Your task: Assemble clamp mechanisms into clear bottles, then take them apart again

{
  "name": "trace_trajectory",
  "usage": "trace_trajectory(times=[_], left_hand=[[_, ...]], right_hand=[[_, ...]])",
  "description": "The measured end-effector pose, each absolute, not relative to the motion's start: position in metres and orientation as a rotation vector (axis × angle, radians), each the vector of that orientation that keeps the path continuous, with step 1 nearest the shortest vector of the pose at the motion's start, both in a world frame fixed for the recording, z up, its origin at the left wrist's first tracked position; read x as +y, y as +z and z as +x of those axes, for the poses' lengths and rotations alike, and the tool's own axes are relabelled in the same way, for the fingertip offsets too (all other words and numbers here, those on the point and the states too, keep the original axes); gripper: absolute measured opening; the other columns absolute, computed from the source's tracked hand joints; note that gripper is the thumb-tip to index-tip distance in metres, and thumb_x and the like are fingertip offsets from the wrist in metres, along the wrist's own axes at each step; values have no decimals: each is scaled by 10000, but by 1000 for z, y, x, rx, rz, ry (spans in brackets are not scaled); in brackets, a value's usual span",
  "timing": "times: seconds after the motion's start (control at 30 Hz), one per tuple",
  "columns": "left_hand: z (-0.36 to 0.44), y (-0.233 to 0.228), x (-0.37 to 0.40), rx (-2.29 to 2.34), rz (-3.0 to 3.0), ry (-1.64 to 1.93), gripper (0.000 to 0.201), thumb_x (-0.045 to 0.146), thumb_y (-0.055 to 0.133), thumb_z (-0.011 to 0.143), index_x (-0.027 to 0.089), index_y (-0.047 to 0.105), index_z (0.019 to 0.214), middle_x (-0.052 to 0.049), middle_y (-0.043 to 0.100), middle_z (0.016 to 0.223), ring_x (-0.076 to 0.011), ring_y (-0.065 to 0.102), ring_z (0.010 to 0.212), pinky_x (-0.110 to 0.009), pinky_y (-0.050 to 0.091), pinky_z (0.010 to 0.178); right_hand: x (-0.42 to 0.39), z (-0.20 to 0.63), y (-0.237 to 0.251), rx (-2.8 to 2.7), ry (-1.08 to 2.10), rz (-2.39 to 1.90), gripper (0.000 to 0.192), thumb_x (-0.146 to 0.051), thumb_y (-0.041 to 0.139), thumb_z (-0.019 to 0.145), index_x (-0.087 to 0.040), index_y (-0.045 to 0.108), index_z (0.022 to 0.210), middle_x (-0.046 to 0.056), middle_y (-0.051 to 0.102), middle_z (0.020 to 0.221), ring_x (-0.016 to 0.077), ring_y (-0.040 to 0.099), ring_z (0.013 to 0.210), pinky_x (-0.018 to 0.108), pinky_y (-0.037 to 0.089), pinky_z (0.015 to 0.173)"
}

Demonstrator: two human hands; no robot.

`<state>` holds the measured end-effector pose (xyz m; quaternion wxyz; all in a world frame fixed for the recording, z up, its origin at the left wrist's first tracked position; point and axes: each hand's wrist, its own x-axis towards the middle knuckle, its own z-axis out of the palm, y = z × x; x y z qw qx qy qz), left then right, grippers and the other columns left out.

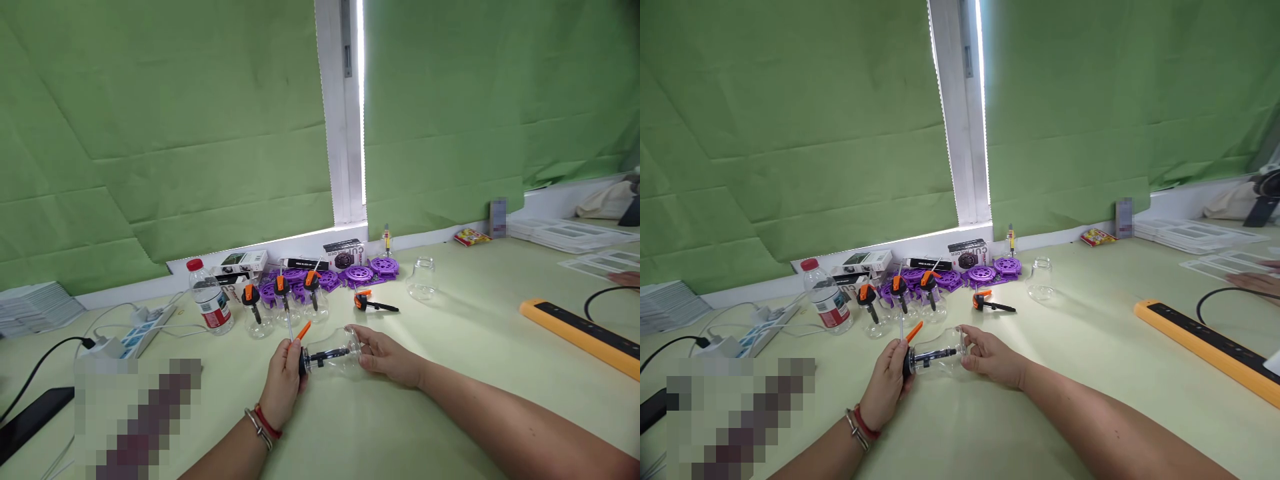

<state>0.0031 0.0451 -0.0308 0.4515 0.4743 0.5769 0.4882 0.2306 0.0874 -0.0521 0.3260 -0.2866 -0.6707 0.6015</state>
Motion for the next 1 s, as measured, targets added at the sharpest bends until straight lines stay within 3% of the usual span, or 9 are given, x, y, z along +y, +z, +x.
trace_trajectory(times=[0.27,0.53,0.63,0.73,0.8,0.87,0.93,1.0], left_hand=[[5,-30,44,1410,1149,1238,361,531,508,762,217,355,671,79,353,584,-75,364,496,-165,325,410],[3,-36,48,1392,1174,1240,354,548,480,782,221,370,703,83,357,589,-79,358,497,-168,340,403],[1,-37,49,1382,1217,1278,372,560,475,791,218,366,693,89,338,570,-72,348,467,-171,326,391],[0,-34,49,1401,1261,1300,402,573,489,788,212,359,670,97,320,543,-61,330,429,-173,302,379],[0,-31,47,1417,1260,1310,413,577,502,783,209,356,665,103,310,526,-55,317,405,-174,283,369],[1,-28,44,1419,1276,1310,406,571,502,791,206,364,675,103,323,522,-52,328,396,-174,285,369],[2,-28,40,1399,1341,1288,370,550,501,806,200,408,733,97,356,523,-59,366,400,-176,310,376],[3,-30,36,1312,1457,1278,341,504,527,814,186,464,918,63,466,592,-80,458,459,-193,387,420]], right_hand=[[79,229,-39,-1703,1613,-836,707,-573,611,736,-196,432,1306,4,482,783,68,368,524,220,316,475],[77,225,-33,-1669,1642,-852,633,-552,586,765,-187,460,1266,-22,434,743,60,377,504,221,295,479],[77,225,-35,-1670,1610,-929,698,-539,530,808,-223,303,1387,30,508,883,89,478,563,230,350,498],[75,228,-38,-1822,1326,-1000,681,-447,490,856,-303,168,1439,99,499,1178,137,562,743,286,450,636],[72,229,-37,-2004,993,-993,650,-359,525,836,-323,243,1420,104,409,1343,186,557,943,350,457,805],[69,228,-35,-2182,688,-947,652,-303,582,780,-315,339,1385,84,323,1435,244,467,1158,404,383,959],[67,224,-35,-2290,508,-945,744,-311,666,693,-289,368,1375,78,286,1468,282,363,1271,424,318,1031],[67,219,-36,-2288,441,-1037,836,-340,725,619,-241,374,1370,100,312,1455,292,356,1277,418,320,1036]])
